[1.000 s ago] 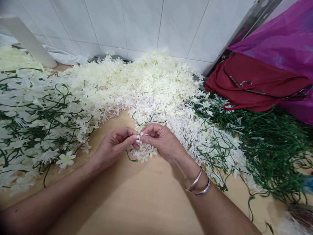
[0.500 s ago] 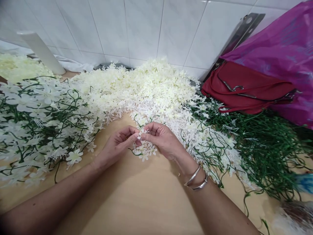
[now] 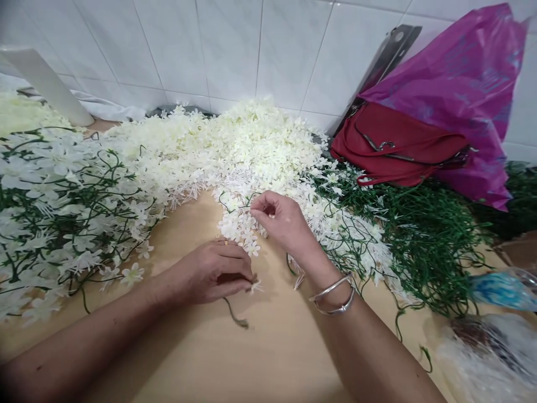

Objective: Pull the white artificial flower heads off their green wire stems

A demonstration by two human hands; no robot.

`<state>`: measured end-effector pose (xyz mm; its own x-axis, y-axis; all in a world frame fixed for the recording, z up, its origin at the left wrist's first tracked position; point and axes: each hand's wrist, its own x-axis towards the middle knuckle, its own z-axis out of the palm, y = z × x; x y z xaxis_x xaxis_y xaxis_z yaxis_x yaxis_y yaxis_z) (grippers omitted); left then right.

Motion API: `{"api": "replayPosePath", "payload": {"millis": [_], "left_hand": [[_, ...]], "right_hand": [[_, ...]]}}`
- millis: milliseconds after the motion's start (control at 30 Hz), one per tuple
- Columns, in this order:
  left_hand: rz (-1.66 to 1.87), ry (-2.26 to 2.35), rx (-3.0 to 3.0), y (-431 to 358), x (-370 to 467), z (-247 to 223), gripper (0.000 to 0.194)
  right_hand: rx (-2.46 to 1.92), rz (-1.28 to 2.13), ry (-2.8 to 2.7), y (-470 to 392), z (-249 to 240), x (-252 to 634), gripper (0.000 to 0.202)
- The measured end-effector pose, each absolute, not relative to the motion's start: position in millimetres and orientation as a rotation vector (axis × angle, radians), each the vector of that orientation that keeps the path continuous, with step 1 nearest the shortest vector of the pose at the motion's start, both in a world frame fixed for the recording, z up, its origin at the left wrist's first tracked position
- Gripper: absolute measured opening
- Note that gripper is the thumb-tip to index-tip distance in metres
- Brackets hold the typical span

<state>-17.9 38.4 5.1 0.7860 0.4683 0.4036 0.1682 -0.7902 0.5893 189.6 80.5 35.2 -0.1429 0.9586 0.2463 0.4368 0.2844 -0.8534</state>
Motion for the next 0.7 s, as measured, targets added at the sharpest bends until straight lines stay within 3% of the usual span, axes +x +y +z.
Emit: {"api": "replayPosePath", "payload": {"millis": [200,367,700], "left_hand": [[0.768,0.648,2.523,46.5,-20.6,2.3,0.016],[0.919,0.987,2.492,54.9,-28.4,0.2,0.014],[1.197,1.348,2.413,57.9,-25.9,-4.4,0.004]], "right_hand": [[-1.688,0.439,-2.075,71.2,39.8,191.0,0.002],[-1.933,0.282,-2.199,69.3,45.4,189.0,0.015],[-1.695,0.295,-1.86,72.0,55.0,199.2,0.009]]}}
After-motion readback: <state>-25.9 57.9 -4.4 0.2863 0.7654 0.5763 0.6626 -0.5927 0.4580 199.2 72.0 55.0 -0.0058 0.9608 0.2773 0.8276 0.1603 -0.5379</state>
